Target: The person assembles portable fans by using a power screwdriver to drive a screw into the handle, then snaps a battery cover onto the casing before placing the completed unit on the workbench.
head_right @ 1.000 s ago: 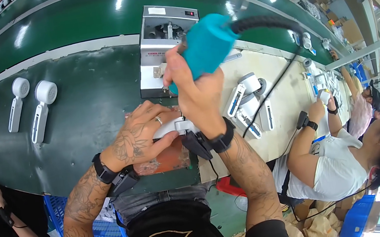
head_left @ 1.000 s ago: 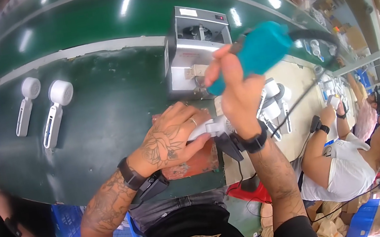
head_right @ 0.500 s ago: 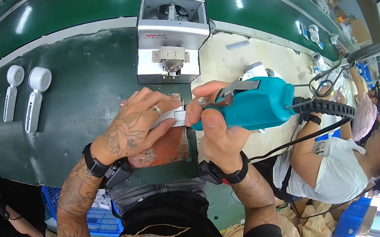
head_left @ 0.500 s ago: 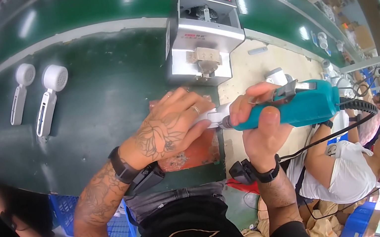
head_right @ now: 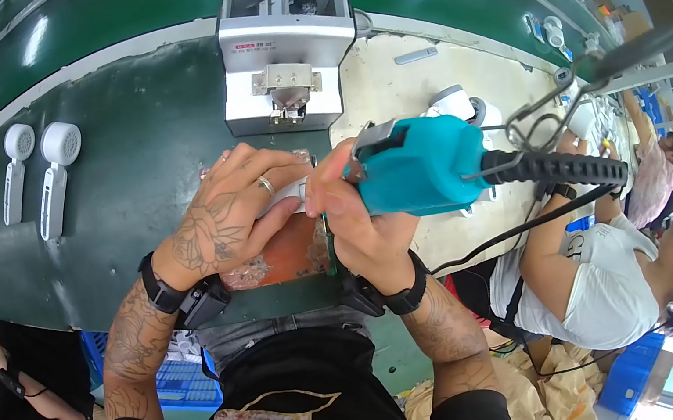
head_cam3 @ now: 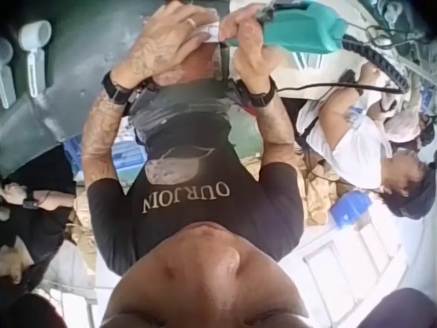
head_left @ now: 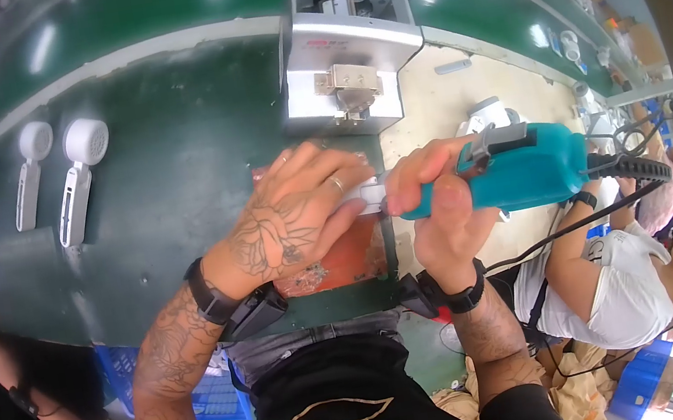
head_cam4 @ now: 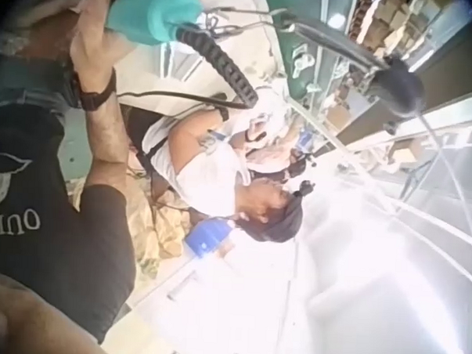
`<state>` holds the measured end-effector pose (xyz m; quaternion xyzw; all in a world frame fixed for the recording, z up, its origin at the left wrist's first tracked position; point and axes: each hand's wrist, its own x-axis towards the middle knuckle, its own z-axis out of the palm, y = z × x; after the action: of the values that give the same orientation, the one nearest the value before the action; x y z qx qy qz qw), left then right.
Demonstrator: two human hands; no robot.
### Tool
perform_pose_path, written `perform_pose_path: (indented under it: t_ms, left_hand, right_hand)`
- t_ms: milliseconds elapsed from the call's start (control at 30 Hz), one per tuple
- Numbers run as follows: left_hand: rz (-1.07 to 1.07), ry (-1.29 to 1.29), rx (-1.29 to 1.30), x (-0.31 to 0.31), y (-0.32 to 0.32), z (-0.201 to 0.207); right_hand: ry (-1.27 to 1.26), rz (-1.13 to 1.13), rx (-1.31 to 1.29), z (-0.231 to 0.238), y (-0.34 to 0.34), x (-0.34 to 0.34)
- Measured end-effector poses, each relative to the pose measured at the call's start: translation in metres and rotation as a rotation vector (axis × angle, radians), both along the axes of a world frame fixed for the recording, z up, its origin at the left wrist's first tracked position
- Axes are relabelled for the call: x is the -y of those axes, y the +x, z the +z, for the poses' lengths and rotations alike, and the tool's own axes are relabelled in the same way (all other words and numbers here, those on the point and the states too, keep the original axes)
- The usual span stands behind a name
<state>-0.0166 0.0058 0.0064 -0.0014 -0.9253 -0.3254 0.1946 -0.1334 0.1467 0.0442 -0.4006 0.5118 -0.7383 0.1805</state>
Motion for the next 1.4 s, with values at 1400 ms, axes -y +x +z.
perform_pose_path:
  t_ms: [1400]
  left_hand:
    - [0.098, 0.086, 0.154, -0.084, -0.186, -0.007]
  right_hand:
    - [-0.233, 0.025, 0.329, 0.002, 0.026, -0.150]
